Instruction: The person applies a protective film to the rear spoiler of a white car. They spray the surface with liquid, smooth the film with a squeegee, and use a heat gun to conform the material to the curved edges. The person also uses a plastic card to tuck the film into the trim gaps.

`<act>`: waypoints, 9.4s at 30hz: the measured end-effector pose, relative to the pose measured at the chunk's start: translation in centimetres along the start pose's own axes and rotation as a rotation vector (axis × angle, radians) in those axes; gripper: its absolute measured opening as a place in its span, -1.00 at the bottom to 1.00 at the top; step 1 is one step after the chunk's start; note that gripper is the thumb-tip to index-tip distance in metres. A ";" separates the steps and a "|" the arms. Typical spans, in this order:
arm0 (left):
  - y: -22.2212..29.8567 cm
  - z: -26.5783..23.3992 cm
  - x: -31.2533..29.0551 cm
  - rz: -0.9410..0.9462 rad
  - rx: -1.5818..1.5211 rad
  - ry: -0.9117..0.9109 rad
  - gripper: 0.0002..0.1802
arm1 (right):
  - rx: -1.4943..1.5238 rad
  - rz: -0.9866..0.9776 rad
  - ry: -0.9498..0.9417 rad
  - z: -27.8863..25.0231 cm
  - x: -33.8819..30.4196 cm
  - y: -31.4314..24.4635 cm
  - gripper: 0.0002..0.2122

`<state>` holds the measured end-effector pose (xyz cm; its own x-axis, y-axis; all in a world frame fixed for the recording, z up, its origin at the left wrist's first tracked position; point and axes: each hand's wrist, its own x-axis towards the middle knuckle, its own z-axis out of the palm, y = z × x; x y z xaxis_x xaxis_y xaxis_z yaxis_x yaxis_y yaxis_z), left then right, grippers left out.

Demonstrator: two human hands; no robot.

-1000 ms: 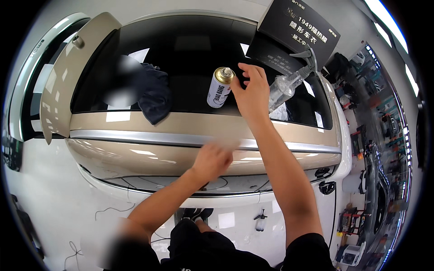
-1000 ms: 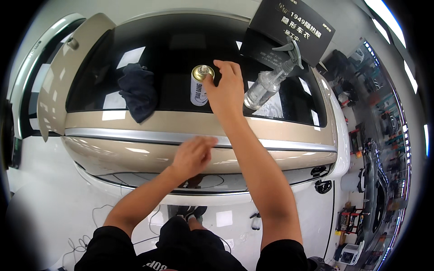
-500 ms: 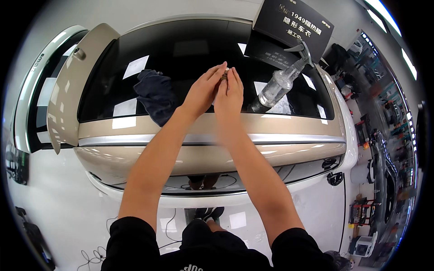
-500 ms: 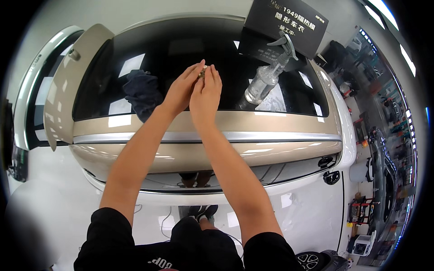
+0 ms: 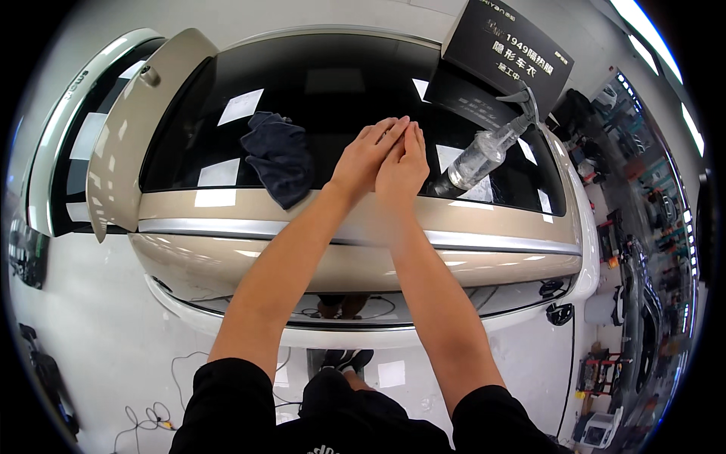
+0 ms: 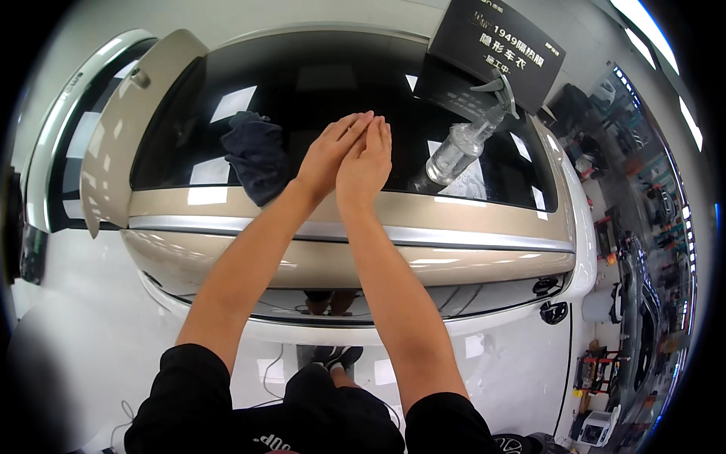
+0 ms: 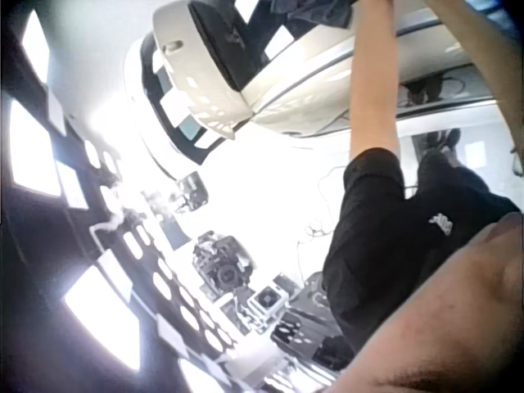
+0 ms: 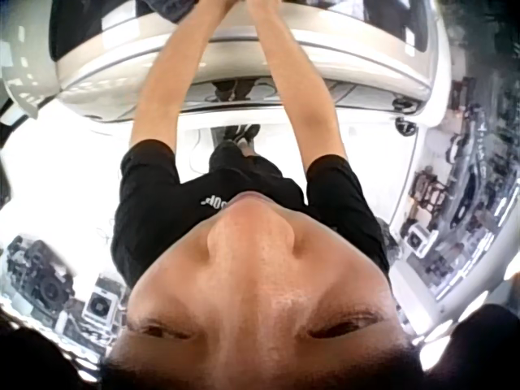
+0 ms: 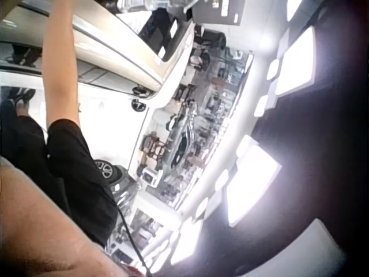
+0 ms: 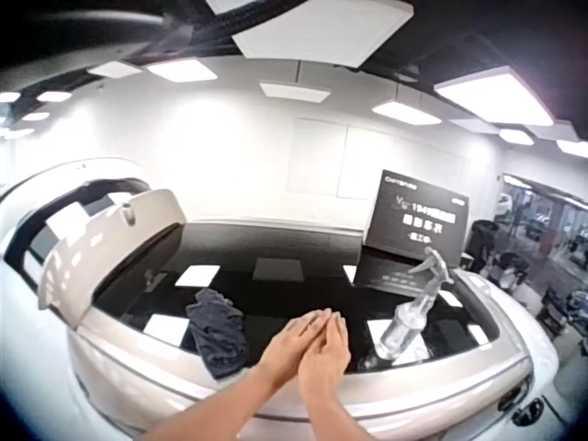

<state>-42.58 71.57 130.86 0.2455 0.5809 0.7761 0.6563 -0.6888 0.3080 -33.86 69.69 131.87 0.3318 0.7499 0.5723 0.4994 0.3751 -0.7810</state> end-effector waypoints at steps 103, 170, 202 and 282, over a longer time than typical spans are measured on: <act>9.3 14.3 -17.2 -0.153 0.161 -0.053 -0.91 | -0.028 -0.667 -0.596 -16.7 -6.2 22.9 -0.64; 6.4 12.8 -16.4 0.271 0.131 -0.198 -0.74 | -0.107 -0.612 -0.482 -21.8 -7.9 25.4 -0.85; 11.4 9.5 -20.5 0.174 0.096 -0.188 -0.83 | 0.009 -0.014 -0.573 -31.4 1.3 2.5 -0.57; 6.2 -5.2 -19.6 0.182 0.389 -0.430 -0.74 | 0.313 0.385 -0.347 -37.7 -15.4 2.3 -0.64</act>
<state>-47.03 53.71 120.43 0.5913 0.6477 0.4805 0.7693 -0.6317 -0.0952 -7.66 38.42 130.70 0.1350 0.9779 0.1597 0.1188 0.1440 -0.9824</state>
